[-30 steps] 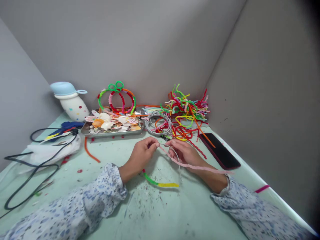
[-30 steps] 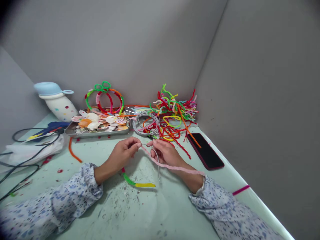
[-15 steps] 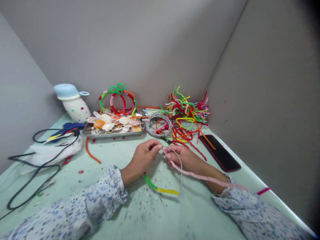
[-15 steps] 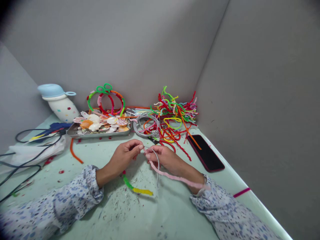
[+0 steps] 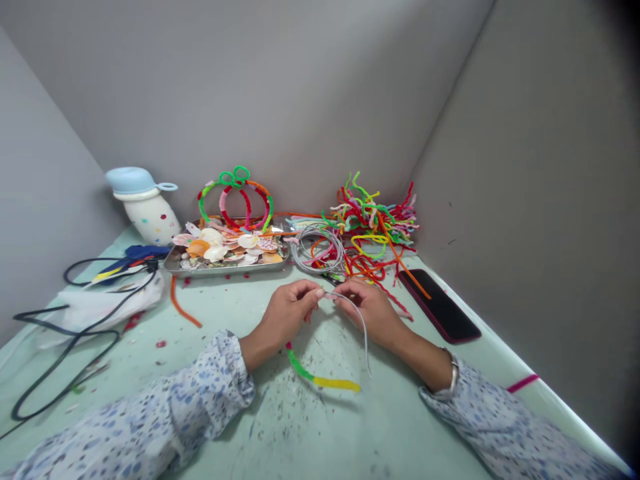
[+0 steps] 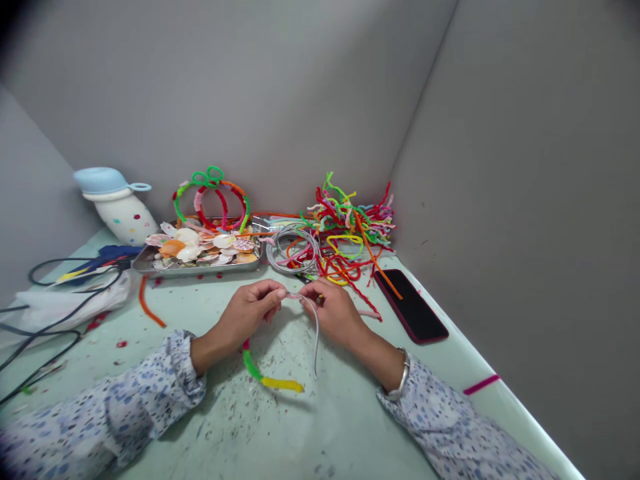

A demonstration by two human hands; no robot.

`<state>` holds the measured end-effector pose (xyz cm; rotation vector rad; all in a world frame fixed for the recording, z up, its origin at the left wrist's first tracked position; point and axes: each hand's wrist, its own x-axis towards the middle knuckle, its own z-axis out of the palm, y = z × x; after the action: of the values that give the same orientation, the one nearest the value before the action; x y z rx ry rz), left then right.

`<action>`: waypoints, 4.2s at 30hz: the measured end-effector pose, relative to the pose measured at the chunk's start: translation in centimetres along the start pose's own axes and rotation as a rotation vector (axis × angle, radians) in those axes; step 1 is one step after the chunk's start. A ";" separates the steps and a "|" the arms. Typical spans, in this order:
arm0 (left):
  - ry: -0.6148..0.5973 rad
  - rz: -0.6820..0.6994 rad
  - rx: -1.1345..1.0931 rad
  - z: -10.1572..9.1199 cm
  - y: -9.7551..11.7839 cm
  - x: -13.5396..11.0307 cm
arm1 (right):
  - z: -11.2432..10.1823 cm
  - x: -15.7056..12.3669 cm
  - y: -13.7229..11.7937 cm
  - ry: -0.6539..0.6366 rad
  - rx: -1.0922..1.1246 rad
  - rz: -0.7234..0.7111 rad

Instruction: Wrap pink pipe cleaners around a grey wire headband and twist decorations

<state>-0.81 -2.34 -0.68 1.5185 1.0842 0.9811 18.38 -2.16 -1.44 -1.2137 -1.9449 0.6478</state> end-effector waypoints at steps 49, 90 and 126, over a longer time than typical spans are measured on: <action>-0.174 -0.177 -0.101 0.4 -0.2 0.0 | -0.3 -0.4 -0.3 -0.019 -0.463 -0.537; -0.012 -0.007 -0.010 0.4 -0.3 -0.4 | 0.1 0.0 -2.2 -0.067 0.422 0.332; -0.160 -0.116 0.072 0.9 0.1 -0.2 | 0.5 -0.4 -2.4 0.017 0.348 0.311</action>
<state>-0.01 -2.75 -0.77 1.5461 1.0897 0.7349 16.78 -3.52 -0.14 -1.2982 -1.5566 1.0820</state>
